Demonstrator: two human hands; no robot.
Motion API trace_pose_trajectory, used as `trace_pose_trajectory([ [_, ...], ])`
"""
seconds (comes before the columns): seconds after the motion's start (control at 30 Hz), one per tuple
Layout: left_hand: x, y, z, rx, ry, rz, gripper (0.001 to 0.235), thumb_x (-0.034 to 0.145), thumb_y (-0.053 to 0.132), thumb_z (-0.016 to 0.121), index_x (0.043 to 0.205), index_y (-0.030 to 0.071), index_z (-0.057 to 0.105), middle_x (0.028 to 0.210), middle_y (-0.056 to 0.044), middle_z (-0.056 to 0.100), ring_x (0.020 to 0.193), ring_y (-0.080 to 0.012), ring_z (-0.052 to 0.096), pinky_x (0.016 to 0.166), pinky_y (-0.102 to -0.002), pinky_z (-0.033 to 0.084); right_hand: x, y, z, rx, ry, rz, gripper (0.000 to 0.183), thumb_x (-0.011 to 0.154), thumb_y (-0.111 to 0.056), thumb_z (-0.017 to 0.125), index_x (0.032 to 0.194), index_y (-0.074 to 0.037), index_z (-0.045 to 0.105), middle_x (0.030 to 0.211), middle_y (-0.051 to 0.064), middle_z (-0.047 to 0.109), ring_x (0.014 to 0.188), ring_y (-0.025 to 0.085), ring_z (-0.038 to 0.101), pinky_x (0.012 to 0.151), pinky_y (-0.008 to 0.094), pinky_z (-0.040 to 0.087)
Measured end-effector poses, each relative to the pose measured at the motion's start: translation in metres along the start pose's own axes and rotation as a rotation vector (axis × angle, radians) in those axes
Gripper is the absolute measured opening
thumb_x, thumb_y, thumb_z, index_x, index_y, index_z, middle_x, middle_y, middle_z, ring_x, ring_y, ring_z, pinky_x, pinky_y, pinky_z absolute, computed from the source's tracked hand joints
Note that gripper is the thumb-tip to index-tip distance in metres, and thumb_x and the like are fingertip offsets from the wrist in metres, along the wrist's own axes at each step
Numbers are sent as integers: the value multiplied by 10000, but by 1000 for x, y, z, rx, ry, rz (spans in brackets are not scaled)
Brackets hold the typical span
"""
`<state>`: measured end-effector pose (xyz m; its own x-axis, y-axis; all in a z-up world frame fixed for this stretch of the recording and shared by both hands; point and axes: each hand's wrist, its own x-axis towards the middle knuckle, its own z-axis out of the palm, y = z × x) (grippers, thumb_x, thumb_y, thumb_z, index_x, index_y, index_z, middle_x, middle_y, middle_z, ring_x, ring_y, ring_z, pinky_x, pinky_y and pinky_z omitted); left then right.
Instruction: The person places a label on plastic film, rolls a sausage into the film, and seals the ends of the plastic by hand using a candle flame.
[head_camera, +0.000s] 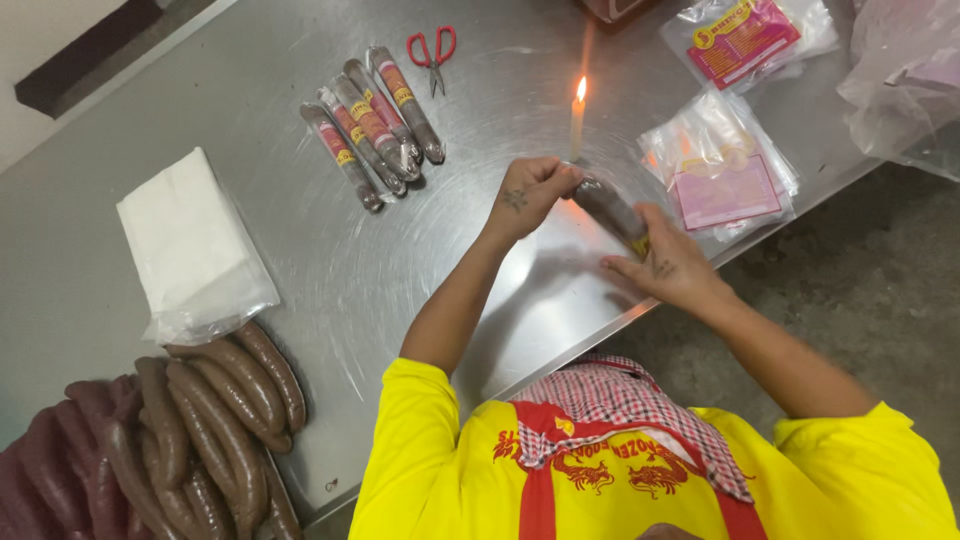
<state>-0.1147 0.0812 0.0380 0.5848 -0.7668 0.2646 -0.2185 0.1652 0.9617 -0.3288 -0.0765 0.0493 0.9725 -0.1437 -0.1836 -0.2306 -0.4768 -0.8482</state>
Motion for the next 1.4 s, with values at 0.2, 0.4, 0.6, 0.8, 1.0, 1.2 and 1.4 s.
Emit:
trace_pose_trajectory([
  [0.2, 51, 0, -25, 527, -229, -106, 290, 1012, 298, 648, 894, 42, 713, 707, -29, 633, 663, -126, 574, 616, -297, 468, 29, 9, -38, -157, 91, 126, 862, 687, -275, 821, 1449, -124, 447, 961, 140, 704, 861, 300, 690, 766, 411, 545],
  [0.4, 86, -7, -57, 418, -239, 71, 168, 940, 214, 690, 980, 51, 706, 792, 0, 708, 716, -78, 648, 620, -277, 543, 47, 25, -78, -518, 145, 2, 510, 761, -324, 819, 1165, -70, 641, 965, 193, 714, 917, 332, 700, 806, 445, 552],
  [0.6, 123, -20, -50, -25, 133, -247, 204, 927, 185, 731, 948, -18, 744, 700, -38, 677, 534, -64, 569, 458, -248, 504, 63, 18, -94, -487, 261, 70, 717, 787, -398, 796, 1384, -75, 566, 1072, 235, 698, 1035, 374, 661, 914, 467, 506],
  [0.8, 141, -45, -50, -100, 222, -221, 224, 902, 173, 751, 938, -47, 729, 687, -47, 674, 524, -69, 569, 460, -257, 530, 66, 21, -100, -663, 363, -43, 636, 741, -386, 850, 1226, -29, 646, 1153, 275, 640, 1100, 420, 614, 928, 468, 497],
  [1.0, 141, -43, -51, -103, 192, -261, 227, 898, 182, 753, 944, -39, 731, 677, -48, 684, 534, -67, 591, 472, -255, 551, 65, 18, -97, -547, 287, 158, 748, 764, -442, 823, 1311, -18, 538, 1105, 264, 652, 1062, 429, 642, 925, 482, 504],
  [1.2, 143, -46, -54, -122, 185, -244, 236, 901, 196, 759, 920, -38, 729, 668, -43, 678, 522, -72, 576, 474, -257, 538, 60, 29, -101, -604, 308, -38, 604, 768, -394, 785, 1229, -28, 648, 1098, 264, 622, 1066, 423, 607, 922, 484, 493],
  [1.4, 144, -45, -53, -114, 169, -224, 255, 915, 215, 761, 917, -36, 721, 691, -41, 682, 529, -78, 579, 492, -255, 540, 63, 27, -96, -627, 321, 53, 650, 741, -403, 826, 1202, -12, 588, 1084, 289, 645, 1035, 439, 629, 897, 493, 506],
])
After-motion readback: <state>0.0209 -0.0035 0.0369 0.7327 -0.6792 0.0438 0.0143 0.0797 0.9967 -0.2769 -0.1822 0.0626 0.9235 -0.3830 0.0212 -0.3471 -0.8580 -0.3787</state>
